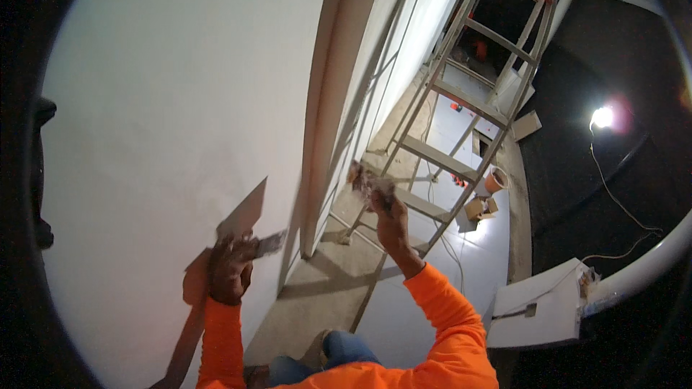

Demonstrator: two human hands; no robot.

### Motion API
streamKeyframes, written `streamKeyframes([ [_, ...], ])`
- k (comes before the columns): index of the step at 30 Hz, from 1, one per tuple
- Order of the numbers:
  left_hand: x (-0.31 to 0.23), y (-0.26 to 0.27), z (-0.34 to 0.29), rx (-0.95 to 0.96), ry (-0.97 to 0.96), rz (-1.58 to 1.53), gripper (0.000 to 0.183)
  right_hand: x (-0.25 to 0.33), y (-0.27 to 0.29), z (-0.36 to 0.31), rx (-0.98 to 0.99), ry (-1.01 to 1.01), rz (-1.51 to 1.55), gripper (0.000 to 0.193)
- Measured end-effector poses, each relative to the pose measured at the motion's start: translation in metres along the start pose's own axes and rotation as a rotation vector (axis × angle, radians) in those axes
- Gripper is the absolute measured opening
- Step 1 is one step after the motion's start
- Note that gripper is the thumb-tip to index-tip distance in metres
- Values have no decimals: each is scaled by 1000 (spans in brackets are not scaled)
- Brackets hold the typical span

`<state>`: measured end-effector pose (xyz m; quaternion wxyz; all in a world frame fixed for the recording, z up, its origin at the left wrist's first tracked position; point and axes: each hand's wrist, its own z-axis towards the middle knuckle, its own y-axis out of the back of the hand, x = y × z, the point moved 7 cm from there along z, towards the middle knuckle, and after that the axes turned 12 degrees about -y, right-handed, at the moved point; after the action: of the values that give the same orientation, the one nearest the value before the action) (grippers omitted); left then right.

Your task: The person scoops joint compound from a bucket and applies it to a wall corner using a taping knife, smoothing the surface repeatedly. The person works along the vertical corner while another worker is visible in the background.

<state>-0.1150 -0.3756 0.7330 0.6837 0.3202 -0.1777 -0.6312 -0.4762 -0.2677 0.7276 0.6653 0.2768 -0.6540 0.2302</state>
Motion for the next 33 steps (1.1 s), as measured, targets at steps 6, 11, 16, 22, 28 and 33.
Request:
streamKeyframes([
  [6,17,-94,-100,-56,71,9,27,-17,-51,46,-163,1338,-1479,60],
  [11,26,-142,-155,-137,36,121,21,-61,-78,91,-356,1772,-1537,59],
  [16,21,-150,-165,-261,-83,295,13,-100,-89,94,-630,1670,-1800,64],
  [22,17,-160,-173,-376,-242,279,11,-132,-110,24,-686,1471,-1766,55],
  [28,21,-166,-189,-444,-375,193,14,-76,-134,32,-897,1372,-1620,50],
  [33,19,-161,-193,-450,-465,177,13,-119,-161,38,-851,1167,-1879,44],
])
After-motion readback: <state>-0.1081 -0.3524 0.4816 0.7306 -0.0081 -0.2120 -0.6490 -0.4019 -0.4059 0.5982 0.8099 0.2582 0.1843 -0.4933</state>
